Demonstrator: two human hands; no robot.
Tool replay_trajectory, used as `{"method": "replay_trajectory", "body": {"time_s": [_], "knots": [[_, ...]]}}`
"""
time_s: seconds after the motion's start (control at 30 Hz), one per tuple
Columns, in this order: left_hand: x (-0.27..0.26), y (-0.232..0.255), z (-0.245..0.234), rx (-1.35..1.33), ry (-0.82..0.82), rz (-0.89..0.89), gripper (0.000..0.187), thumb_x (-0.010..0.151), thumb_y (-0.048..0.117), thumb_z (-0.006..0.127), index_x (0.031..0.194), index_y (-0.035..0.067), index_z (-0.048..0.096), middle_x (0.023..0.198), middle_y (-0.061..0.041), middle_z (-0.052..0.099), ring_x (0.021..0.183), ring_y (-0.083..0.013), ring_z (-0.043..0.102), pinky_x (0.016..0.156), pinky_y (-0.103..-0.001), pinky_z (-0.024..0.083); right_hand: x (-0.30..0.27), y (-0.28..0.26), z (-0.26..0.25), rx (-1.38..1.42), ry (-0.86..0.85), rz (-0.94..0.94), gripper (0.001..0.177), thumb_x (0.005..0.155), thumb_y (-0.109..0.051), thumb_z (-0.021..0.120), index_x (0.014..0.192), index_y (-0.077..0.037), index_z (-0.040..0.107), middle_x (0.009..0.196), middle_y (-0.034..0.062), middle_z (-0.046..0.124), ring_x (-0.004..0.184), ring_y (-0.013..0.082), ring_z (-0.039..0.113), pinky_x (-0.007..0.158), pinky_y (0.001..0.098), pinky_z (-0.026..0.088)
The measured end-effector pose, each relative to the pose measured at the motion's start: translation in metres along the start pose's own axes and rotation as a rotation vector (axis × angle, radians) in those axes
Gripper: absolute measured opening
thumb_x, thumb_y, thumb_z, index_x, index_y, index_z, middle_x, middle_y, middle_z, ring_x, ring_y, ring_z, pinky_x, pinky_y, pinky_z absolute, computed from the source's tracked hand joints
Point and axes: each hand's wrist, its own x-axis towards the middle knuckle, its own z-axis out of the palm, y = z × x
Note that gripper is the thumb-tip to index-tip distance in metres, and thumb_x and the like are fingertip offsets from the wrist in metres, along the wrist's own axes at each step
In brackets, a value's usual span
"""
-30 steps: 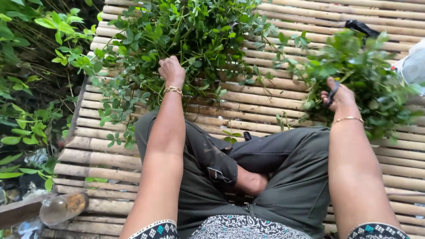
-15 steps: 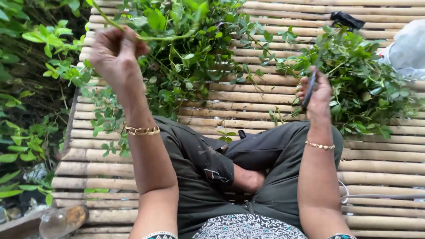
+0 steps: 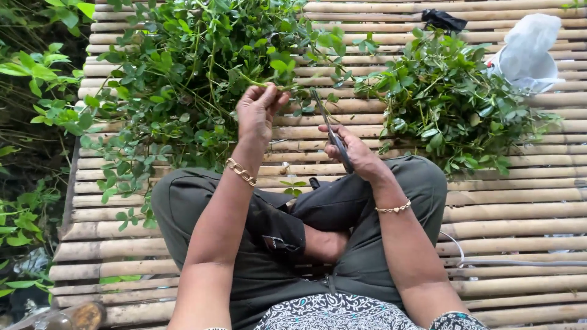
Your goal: The person sits cross-legged on a bamboo platform and uses scissors to trim leaves and stems from a pile of green leafy plants. They repeatedly pick up stems, cut off sections, and place the trimmed pieces back onto the pile.
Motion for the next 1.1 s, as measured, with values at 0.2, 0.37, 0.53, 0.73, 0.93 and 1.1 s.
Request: {"method": "replay_trajectory", "body": {"time_s": [0.2, 0.37, 0.53, 0.73, 0.93, 1.1], "knots": [[-0.009, -0.046, 0.005, -0.013, -0.077, -0.101, 0.013, 0.088, -0.001, 0.078, 0.096, -0.003, 0.068, 0.092, -0.027, 0.075, 0.087, -0.0413, 0.076, 0.082, -0.048, 0.067, -0.003, -0.002, 0.000, -0.021, 0.038, 0.028, 0.065, 0.090, -0.029, 0.081, 0.144, -0.007, 0.052, 0.079, 0.0044, 0.063, 0.065, 0.0088, 0.059, 0.059, 0.0207, 0.050], [-0.036, -0.047, 0.019, 0.165, -0.243, -0.139, 0.028, 0.090, 0.010, 0.080, 0.112, -0.003, 0.070, 0.099, -0.026, 0.075, 0.088, -0.0317, 0.078, 0.084, -0.043, 0.066, 0.010, 0.003, -0.012, 0.135, 0.292, 0.145, 0.047, 0.103, -0.049, 0.057, 0.134, -0.013, 0.059, 0.083, 0.0044, 0.067, 0.063, 0.0117, 0.066, 0.049, 0.0218, 0.056], [0.007, 0.023, 0.006, 0.819, -0.209, 0.047, 0.019, 0.090, 0.010, 0.072, 0.106, 0.000, 0.070, 0.087, -0.015, 0.074, 0.064, -0.0178, 0.070, 0.054, -0.029, 0.061, -0.002, -0.021, -0.040, 0.313, 0.796, -0.159, 0.044, 0.093, -0.054, 0.069, 0.125, -0.025, 0.062, 0.077, -0.0016, 0.067, 0.058, 0.0131, 0.064, 0.049, 0.0230, 0.052], [0.118, 0.076, -0.087, 1.361, 0.321, 0.397, 0.009, 0.088, 0.012, 0.064, 0.083, 0.014, 0.057, 0.089, -0.003, 0.065, 0.081, -0.0179, 0.061, 0.069, -0.032, 0.055, -0.004, -0.008, -0.043, 0.216, 0.782, -0.302, 0.045, 0.098, -0.037, 0.072, 0.138, -0.024, 0.058, 0.087, 0.0006, 0.067, 0.070, 0.0133, 0.062, 0.060, 0.0242, 0.049], [0.151, 0.056, -0.099, 1.534, 0.287, 0.440, 0.025, 0.088, 0.028, 0.071, 0.105, 0.009, 0.069, 0.107, -0.016, 0.067, 0.098, -0.0357, 0.065, 0.073, -0.050, 0.055, 0.021, 0.008, -0.014, 0.091, 0.577, -0.005, 0.039, 0.100, -0.037, 0.051, 0.137, -0.025, 0.059, 0.079, -0.0012, 0.070, 0.063, 0.0087, 0.059, 0.052, 0.0198, 0.040], [0.090, 0.115, -0.025, 1.349, 0.169, 0.930, 0.013, 0.089, -0.004, 0.065, 0.083, 0.005, 0.072, 0.074, -0.008, 0.076, 0.062, -0.0148, 0.073, 0.051, -0.018, 0.062, 0.023, 0.001, 0.005, 0.269, 0.492, 0.042, 0.051, 0.109, -0.038, 0.044, 0.146, -0.006, 0.055, 0.077, 0.0077, 0.064, 0.072, 0.0098, 0.066, 0.077, 0.0206, 0.060]]}}
